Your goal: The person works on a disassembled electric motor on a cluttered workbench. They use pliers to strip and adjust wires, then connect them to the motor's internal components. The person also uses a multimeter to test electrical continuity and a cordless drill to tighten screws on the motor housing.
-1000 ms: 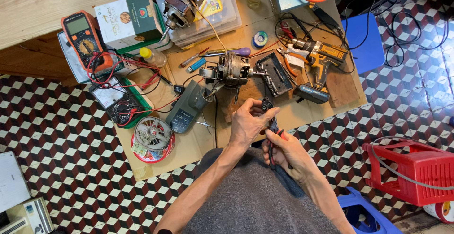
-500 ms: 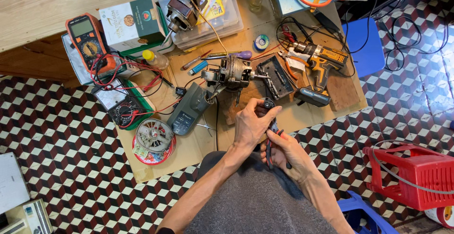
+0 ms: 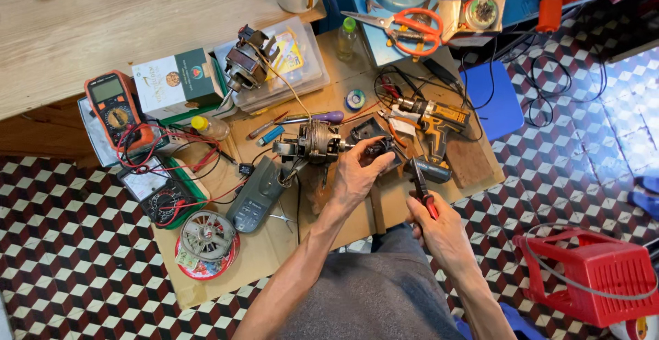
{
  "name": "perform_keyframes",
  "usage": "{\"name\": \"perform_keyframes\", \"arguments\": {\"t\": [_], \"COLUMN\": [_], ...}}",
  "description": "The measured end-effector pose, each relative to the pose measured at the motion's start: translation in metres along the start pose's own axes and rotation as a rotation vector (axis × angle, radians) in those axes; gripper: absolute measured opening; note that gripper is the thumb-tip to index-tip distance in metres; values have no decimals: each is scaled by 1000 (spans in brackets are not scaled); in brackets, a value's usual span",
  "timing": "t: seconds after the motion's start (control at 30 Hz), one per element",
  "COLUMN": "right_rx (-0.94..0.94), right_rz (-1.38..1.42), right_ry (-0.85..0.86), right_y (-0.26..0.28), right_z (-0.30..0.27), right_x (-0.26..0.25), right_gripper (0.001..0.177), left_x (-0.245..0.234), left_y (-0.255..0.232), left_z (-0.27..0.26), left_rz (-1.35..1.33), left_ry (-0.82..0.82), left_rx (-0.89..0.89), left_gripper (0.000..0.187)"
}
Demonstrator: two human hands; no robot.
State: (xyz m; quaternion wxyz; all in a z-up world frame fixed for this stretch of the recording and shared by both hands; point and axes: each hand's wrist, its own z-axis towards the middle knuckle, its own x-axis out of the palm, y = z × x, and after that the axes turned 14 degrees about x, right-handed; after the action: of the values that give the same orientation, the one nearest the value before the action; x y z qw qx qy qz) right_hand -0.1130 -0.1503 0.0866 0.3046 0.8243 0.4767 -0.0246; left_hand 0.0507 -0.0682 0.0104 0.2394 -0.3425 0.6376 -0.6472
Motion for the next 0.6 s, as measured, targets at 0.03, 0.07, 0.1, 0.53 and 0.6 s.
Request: {"name": "perform_keyframes", "arguments": {"t": [0.03, 0.07, 0.1, 0.53, 0.6], "right_rx": [-31, -61, -132, -634, -594], "right_rz": [-17, -34, -127, -548, -573], "right_ry": [2, 4, -33, 101, 108], "right_y": [11, 21, 31, 81, 85], "right_z": [5, 11, 20, 146, 152], "right_x": [-5, -10, -14, -66, -77], "right_gripper": [33, 34, 35, 42, 39], "left_x": [2, 5, 7, 79, 84], "left_y": [0, 1, 2, 14, 17], "left_z": [3, 6, 10, 72, 79], "left_rz": [-22, -44, -63, 309, 580], "left_ry": [-18, -35, -59, -426, -478], "left_rx": [10, 21, 29, 115, 180], "left_gripper": [43, 44, 45, 32, 29]}}
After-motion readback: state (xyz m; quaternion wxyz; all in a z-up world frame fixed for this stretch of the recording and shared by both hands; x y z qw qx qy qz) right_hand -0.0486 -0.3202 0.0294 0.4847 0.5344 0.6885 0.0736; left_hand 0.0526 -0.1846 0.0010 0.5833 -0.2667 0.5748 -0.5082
